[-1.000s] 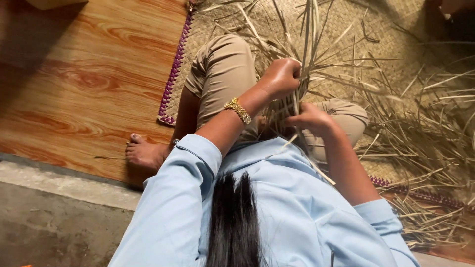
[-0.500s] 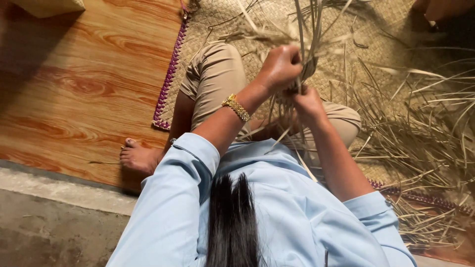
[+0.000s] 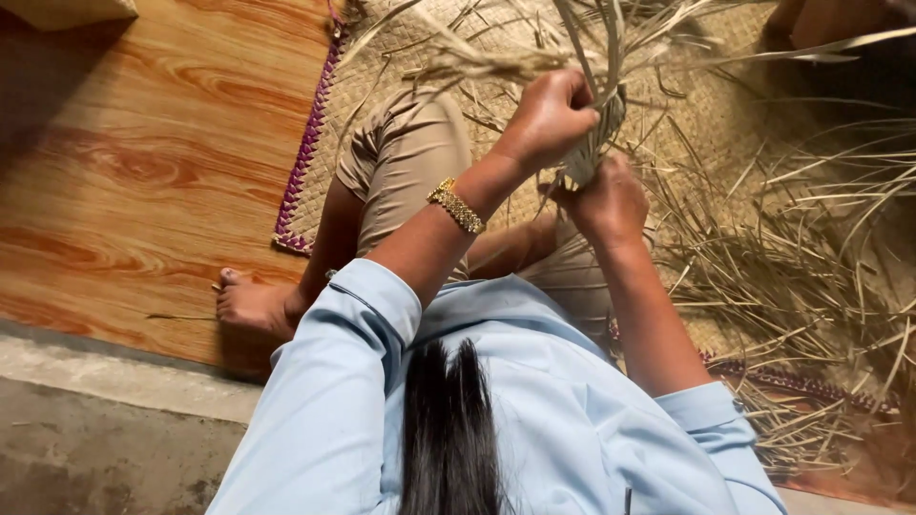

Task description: Weaving dried plant fibers together to create a handcrafted item

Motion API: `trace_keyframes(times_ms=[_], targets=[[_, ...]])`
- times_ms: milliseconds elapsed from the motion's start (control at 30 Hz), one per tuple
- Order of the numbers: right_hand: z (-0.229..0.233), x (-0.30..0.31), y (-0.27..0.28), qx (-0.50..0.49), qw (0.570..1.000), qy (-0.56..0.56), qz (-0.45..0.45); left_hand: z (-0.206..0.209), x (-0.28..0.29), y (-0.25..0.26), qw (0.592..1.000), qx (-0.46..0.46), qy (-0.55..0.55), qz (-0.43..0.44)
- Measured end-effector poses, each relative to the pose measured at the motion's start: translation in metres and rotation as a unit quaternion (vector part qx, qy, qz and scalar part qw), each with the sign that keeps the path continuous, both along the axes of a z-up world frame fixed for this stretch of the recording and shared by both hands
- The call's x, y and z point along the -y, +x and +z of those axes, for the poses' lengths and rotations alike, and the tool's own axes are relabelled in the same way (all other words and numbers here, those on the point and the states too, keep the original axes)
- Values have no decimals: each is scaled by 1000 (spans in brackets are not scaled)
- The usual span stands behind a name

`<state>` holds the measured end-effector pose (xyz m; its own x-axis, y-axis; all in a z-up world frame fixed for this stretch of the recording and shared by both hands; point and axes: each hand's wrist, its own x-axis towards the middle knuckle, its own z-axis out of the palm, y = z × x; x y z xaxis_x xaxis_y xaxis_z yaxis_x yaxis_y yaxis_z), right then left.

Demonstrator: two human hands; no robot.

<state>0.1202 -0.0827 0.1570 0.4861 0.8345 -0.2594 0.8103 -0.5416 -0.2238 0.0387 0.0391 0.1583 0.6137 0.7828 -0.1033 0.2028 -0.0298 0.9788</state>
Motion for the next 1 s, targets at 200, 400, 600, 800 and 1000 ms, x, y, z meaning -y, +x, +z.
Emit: trace_keyframes(times_ms=[200,400,600,800,1000], targets=[[-34,6,27,-38,999,-35,-15,-12,3,6,999,-44,7,-29],[4,8,78,62,996,61,15,5,-14,42,958,10,287,13],[-26,32,90,-54,991,-36,-114,-38,63,23,831,111,528,141],[-13,48,58,-162,979,-7,-123,-22,70,-28,961,-146,65,-224],[-13,47,-30,-163,984,-37,-62,-68,34,5,928,144,-338,-68]])
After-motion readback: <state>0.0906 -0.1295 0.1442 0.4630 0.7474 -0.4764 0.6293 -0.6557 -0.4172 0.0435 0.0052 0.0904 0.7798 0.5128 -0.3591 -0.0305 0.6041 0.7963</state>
